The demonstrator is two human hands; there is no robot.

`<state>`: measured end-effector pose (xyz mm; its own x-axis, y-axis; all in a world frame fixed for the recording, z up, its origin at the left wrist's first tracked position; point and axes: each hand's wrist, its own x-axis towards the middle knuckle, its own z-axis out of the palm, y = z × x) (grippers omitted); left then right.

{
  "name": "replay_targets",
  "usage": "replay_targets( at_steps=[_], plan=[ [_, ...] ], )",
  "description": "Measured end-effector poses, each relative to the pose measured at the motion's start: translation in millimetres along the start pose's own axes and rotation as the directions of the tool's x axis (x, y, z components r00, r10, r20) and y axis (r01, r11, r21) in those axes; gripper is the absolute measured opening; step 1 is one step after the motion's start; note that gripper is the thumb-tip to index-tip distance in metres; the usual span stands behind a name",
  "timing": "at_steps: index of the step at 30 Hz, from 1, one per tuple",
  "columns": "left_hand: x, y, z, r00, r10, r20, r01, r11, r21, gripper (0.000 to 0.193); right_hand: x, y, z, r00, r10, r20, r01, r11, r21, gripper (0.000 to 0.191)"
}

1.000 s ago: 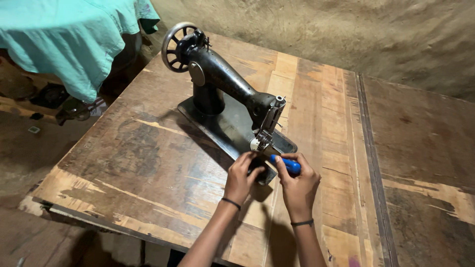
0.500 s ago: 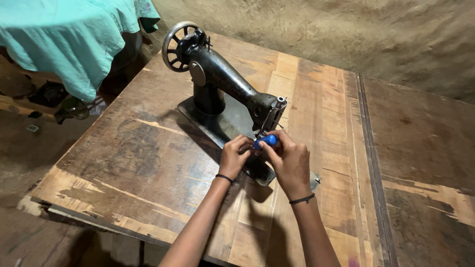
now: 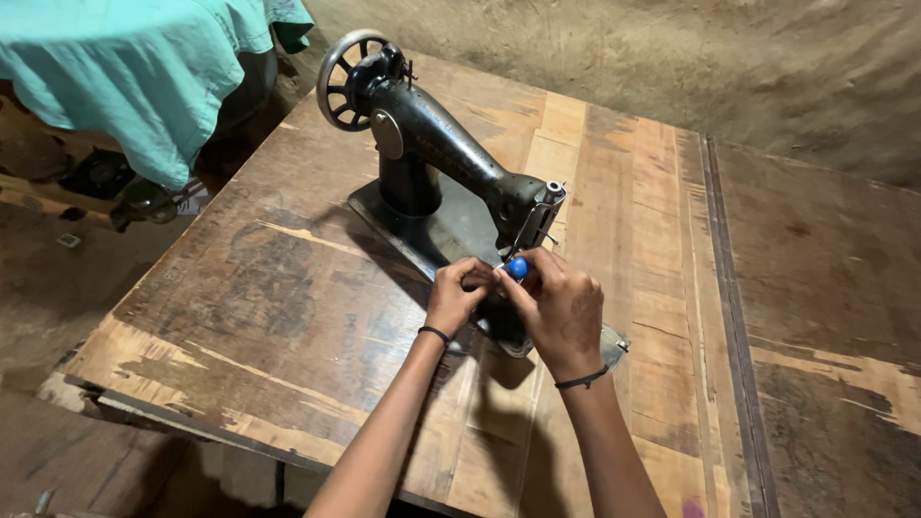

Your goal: The person repairs a manual sewing machine on a wooden table. They unscrew and remove a metal needle-plate component by hand, then use a screwdriver to loosen and tighten screws on the machine body and reattach the metal plate, working on different screws around the machine head.

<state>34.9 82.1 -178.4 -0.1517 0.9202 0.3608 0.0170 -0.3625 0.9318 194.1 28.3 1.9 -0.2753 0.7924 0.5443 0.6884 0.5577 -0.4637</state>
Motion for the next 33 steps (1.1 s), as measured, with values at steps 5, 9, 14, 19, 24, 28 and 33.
replay_targets(
  at_steps=[5, 9, 14, 19, 24, 28, 33],
  plan=[
    [-0.1, 0.8, -0.6, 0.996, 0.082, 0.025, -0.085, 0.98, 0.18, 0.017, 0.6, 1.4, -4.3, 1.0, 0.021, -0.011, -0.02, 0.999, 0.038, 0.025],
    [2.6, -0.7, -0.6, 0.988, 0.149, -0.029, -0.14, 0.968, 0.206, 0.011, 0.0, 1.5, -4.7, 0.998, -0.062, -0.025, 0.063, 0.998, 0.031, 0.026],
    [8.2, -6.7, 3.0, 0.991, 0.105, -0.081, -0.094, 0.988, 0.126, 0.013, 2.6, -2.6, 1.4, 0.997, -0.064, -0.037, 0.066, 0.997, 0.042, 0.026],
    [10.7, -7.4, 3.3, 1.0, 0.026, 0.005, -0.026, 0.987, 0.158, 0.013, 4.9, -6.0, 0.8, 1.0, -0.01, 0.028, 0.01, 1.0, 0.01, 0.029],
    [10.2, -4.4, 2.8, 0.998, 0.056, 0.032, -0.06, 0.992, 0.114, 0.011, 8.1, -3.1, -14.8, 0.994, -0.072, 0.086, 0.063, 0.993, 0.101, 0.027],
    [11.6, -5.8, 1.7, 0.999, 0.049, 0.023, -0.051, 0.993, 0.106, 0.011, 10.2, -5.0, -21.7, 0.987, -0.131, 0.092, 0.112, 0.976, 0.186, 0.024],
    [10.8, -7.9, -1.1, 0.999, 0.036, 0.029, -0.038, 0.997, 0.069, 0.014, 12.0, -10.9, -17.5, 0.988, -0.138, 0.066, 0.134, 0.989, 0.065, 0.027]
  ],
)
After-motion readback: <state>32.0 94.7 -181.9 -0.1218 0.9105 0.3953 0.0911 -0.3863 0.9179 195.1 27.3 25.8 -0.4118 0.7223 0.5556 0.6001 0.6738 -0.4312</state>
